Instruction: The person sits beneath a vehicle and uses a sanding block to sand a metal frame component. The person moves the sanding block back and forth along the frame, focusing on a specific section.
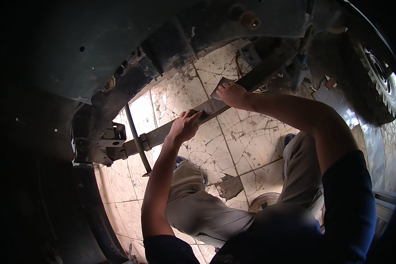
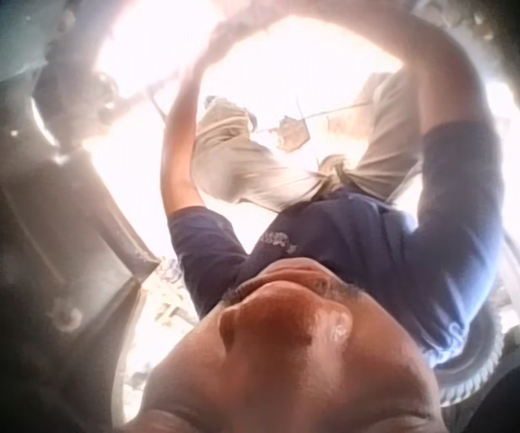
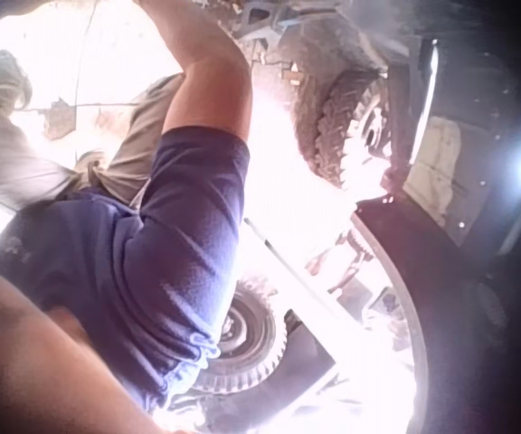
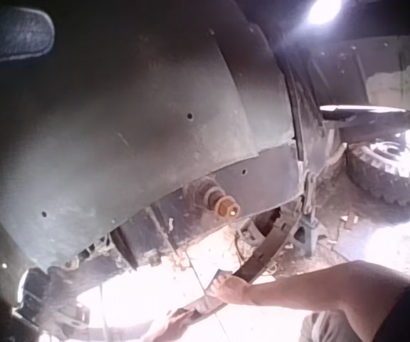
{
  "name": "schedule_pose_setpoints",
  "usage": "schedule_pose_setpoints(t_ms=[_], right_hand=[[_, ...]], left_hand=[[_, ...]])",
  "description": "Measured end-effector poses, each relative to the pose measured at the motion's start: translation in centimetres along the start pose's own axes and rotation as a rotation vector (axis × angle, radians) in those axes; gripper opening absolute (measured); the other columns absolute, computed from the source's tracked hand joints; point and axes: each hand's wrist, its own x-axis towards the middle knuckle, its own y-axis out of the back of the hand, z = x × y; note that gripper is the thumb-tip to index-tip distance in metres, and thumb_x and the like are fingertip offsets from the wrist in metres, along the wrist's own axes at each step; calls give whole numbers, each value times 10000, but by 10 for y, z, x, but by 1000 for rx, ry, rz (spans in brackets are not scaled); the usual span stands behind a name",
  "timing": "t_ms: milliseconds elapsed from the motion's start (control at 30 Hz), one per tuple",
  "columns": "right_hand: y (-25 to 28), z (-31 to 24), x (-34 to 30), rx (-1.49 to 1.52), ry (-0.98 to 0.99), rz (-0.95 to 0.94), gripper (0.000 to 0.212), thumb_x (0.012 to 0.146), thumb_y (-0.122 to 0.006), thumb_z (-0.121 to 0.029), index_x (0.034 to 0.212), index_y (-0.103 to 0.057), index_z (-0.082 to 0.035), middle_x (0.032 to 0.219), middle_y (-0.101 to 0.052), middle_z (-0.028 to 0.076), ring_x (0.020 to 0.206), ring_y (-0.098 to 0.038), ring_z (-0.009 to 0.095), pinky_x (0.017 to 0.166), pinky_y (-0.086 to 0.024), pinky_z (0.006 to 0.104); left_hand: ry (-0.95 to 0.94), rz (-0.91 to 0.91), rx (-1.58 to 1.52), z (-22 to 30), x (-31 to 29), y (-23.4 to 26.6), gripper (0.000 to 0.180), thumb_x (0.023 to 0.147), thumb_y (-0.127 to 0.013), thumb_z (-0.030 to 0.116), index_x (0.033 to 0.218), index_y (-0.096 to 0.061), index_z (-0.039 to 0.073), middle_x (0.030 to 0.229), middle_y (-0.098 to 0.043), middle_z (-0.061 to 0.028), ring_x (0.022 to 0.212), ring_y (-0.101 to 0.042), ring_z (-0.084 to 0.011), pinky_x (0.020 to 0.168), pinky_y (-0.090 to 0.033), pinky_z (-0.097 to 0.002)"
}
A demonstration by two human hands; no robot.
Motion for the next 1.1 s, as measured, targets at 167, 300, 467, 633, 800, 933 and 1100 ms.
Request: schedule_pose_setpoints(t_ms=[167,300,467,633,800,933,1100], right_hand=[[-6,-15,-7,165,180,263,169,847,-600,-197,973,-641,-91,934,-650,79,891,-656,242,724,-541,387],[6,10,2,180,9,-33,127,838,-588,-152,890,-677,-78,888,-701,95,822,-698,260,698,-567,386],[-1,35,-15,158,11,-44,164,855,-568,-152,943,-685,-77,977,-701,102,892,-699,263,741,-573,383],[79,42,-18,197,74,23,324,868,-554,-97,1179,-641,-118,1174,-650,82,1050,-665,260,838,-566,403],[99,42,-12,208,-17,10,376,901,-521,-79,1263,-596,-150,1242,-614,109,1068,-654,285,893,-561,411],[66,14,-23,168,113,-36,340,925,-521,-142,1257,-589,-136,1267,-595,107,1122,-610,276,936,-517,413],[35,-27,-45,3,313,77,423,895,-554,-159,1318,-554,-156,1348,-554,95,1249,-514,235,1021,-410,446]], left_hand=[[-4,3,18,1,0,-3,521,865,-636,169,1373,-518,170,1285,-537,-100,1171,-530,-323,951,-495,-413],[-9,12,15,-3,-4,-4,529,849,-671,138,1355,-522,106,1278,-555,-114,1156,-547,-330,969,-477,-407],[-157,103,-50,-4,3,-2,361,893,-613,133,1253,-606,109,1182,-614,-117,1092,-592,-309,905,-520,-404],[-190,89,15,3,7,10,262,920,-594,171,1175,-634,131,1066,-646,-107,980,-652,-283,789,-558,-408],[-84,-45,206,10,17,36,278,910,-618,202,1177,-622,124,1027,-650,-99,934,-660,-289,790,-549,-427],[-66,-17,154,31,28,28,240,935,-573,247,1143,-626,141,1084,-636,-92,981,-653,-284,770,-559,-422],[-344,34,108,41,14,-12,220,895,-627,207,1104,-660,148,1065,-630,-71,1011,-624,-277,870,-517,-401]])
